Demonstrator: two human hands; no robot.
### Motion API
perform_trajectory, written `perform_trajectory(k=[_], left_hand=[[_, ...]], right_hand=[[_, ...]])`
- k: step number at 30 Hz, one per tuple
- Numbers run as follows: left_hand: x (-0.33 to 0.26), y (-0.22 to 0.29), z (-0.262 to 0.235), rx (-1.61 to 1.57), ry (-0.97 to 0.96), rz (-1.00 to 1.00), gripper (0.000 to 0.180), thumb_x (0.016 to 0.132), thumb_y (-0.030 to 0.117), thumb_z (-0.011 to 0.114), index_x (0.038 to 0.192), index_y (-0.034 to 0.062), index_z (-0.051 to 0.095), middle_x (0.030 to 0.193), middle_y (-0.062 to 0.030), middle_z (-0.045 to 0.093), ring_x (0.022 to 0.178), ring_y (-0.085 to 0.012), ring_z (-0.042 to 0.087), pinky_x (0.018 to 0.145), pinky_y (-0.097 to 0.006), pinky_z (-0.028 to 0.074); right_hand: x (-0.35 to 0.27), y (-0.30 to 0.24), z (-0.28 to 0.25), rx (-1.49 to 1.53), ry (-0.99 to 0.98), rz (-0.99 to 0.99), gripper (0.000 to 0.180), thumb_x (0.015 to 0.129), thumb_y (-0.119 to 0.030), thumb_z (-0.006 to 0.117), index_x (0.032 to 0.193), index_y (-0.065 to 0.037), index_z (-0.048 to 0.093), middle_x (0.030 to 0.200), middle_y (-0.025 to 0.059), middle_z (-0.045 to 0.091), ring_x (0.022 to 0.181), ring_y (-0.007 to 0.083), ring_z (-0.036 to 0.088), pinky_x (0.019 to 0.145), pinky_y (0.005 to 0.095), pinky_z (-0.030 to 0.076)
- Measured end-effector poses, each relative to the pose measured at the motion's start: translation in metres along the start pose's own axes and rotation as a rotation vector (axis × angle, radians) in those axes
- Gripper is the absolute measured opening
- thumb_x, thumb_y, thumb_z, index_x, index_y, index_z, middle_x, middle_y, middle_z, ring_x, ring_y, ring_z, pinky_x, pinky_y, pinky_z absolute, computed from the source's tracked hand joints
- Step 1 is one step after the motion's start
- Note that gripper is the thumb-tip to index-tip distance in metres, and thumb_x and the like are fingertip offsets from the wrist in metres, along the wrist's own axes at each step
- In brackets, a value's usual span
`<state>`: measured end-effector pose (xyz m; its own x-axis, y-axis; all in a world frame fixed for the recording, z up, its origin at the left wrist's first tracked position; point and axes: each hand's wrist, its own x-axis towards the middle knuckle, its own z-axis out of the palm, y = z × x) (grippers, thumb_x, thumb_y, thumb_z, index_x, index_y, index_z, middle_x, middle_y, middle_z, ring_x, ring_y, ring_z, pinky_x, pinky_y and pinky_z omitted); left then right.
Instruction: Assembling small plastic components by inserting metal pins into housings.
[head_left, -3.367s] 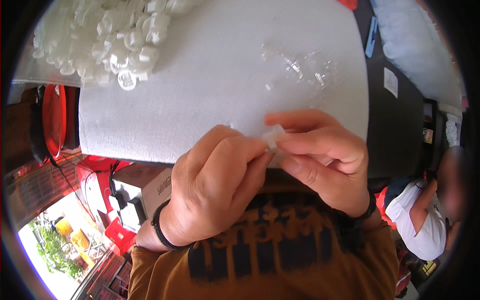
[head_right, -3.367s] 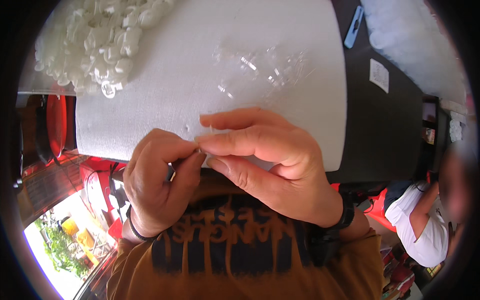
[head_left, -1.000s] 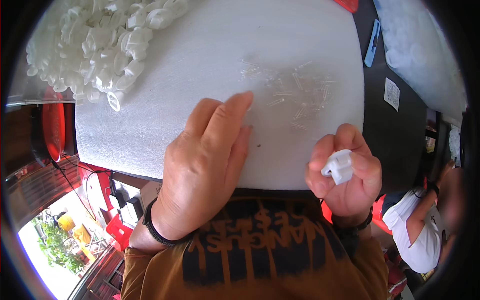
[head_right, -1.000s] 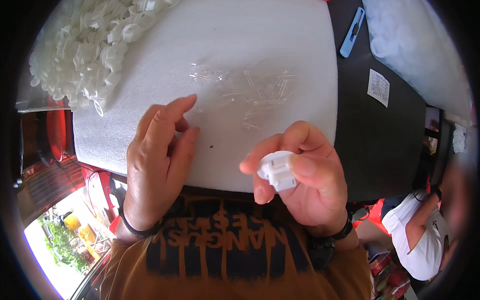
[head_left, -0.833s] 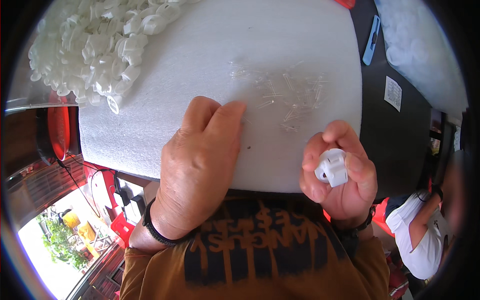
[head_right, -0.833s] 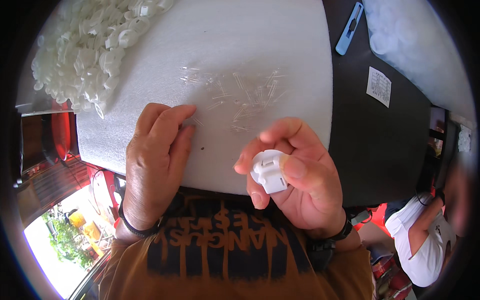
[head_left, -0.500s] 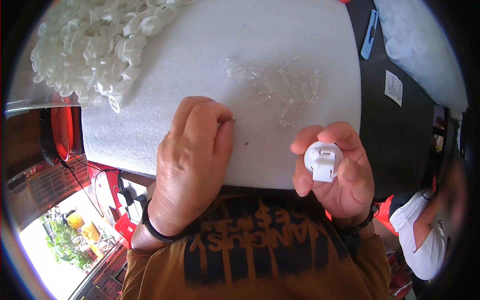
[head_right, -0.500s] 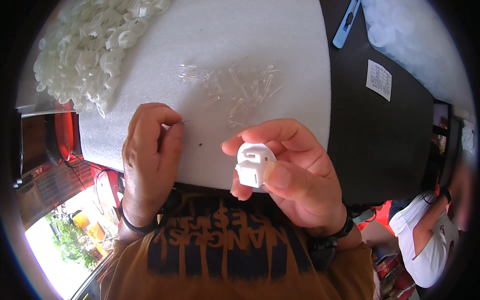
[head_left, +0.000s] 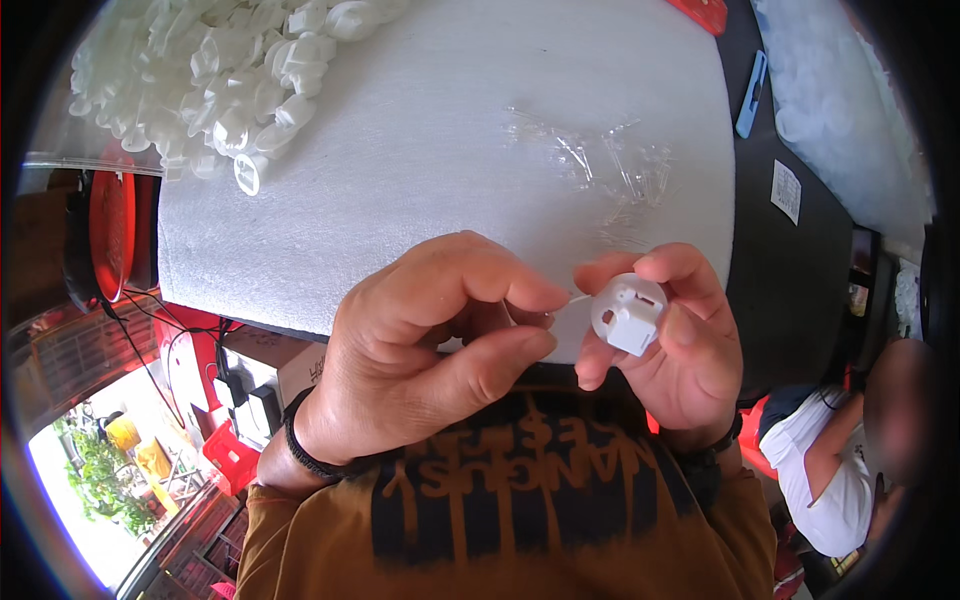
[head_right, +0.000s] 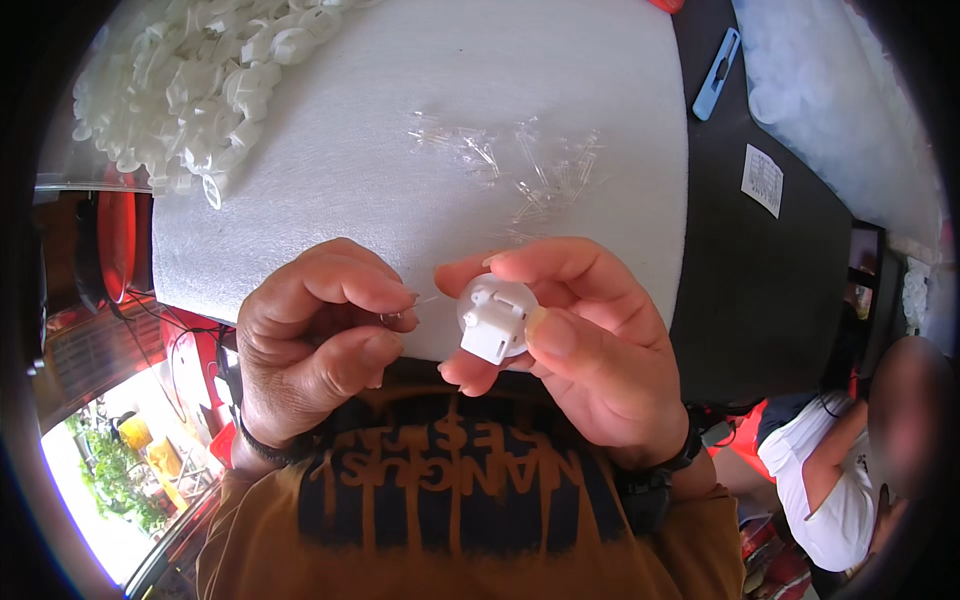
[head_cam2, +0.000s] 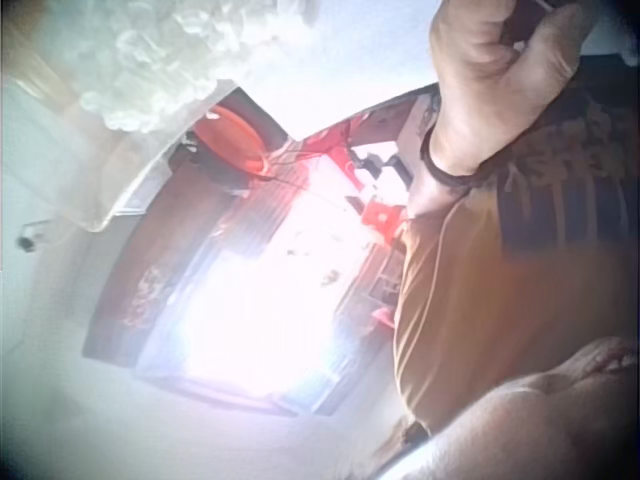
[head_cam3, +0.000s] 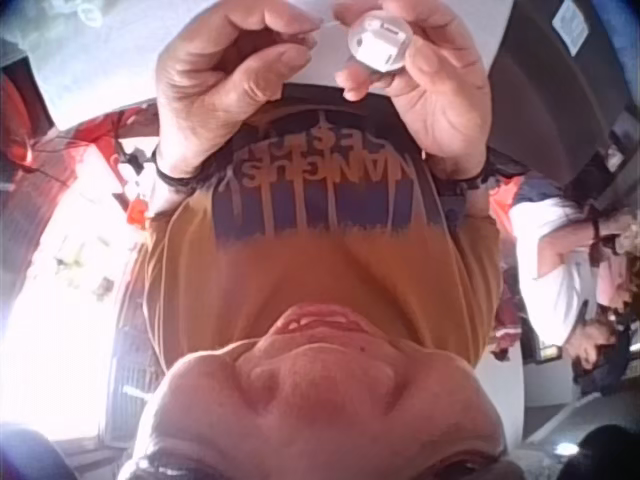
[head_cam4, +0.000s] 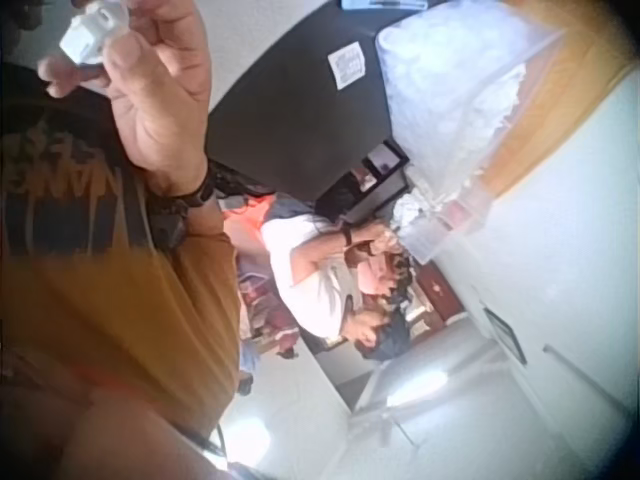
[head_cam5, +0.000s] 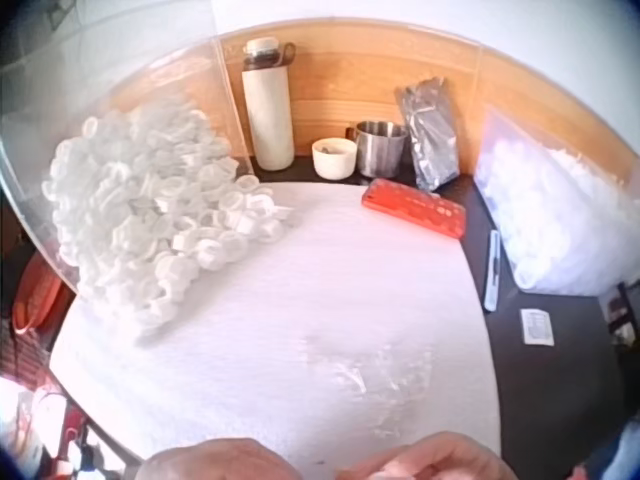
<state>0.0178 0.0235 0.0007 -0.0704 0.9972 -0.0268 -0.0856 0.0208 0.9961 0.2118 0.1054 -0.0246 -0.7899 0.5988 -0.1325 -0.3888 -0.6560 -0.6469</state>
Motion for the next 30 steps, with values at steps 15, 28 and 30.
perform_trajectory(k=[15, 28, 30], left_hand=[[-0.014, -0.005, -0.014, -0.131, 0.125, 0.045, 0.013, 0.086, 0.007, 0.058, 0.093, -0.0027, 0.060, 0.082, -0.0083, 0.059, 0.056, -0.0049, 0.047, 0.051, -0.019, 0.038], [-0.011, -0.010, -0.018, 0.039, 0.112, 0.119, 0.022, 0.087, 0.019, 0.060, 0.087, -0.0023, 0.062, 0.076, -0.0074, 0.058, 0.054, -0.0057, 0.046, 0.050, -0.020, 0.037], [-0.010, -0.008, -0.019, 0.075, 0.102, 0.120, 0.023, 0.087, 0.021, 0.059, 0.087, -0.0021, 0.062, 0.075, -0.0070, 0.058, 0.054, -0.0058, 0.046, 0.050, -0.020, 0.036]], right_hand=[[0.017, 0.017, 0.021, 0.039, -0.010, -0.014, 0.034, 0.088, -0.002, 0.053, 0.121, -0.001, 0.046, 0.123, 0.0243, 0.049, 0.094, 0.0286, 0.062, 0.080, 0.0359, 0.053], [0.021, 0.017, 0.020, 0.094, -0.042, 0.015, 0.030, 0.092, -0.012, 0.050, 0.119, 0.001, 0.047, 0.122, 0.0210, 0.050, 0.099, 0.0327, 0.060, 0.086, 0.0407, 0.050], [0.021, 0.017, 0.019, 0.100, -0.056, 0.026, 0.032, 0.091, -0.011, 0.051, 0.121, 0.001, 0.046, 0.122, 0.0205, 0.050, 0.102, 0.0323, 0.059, 0.088, 0.0403, 0.049]])
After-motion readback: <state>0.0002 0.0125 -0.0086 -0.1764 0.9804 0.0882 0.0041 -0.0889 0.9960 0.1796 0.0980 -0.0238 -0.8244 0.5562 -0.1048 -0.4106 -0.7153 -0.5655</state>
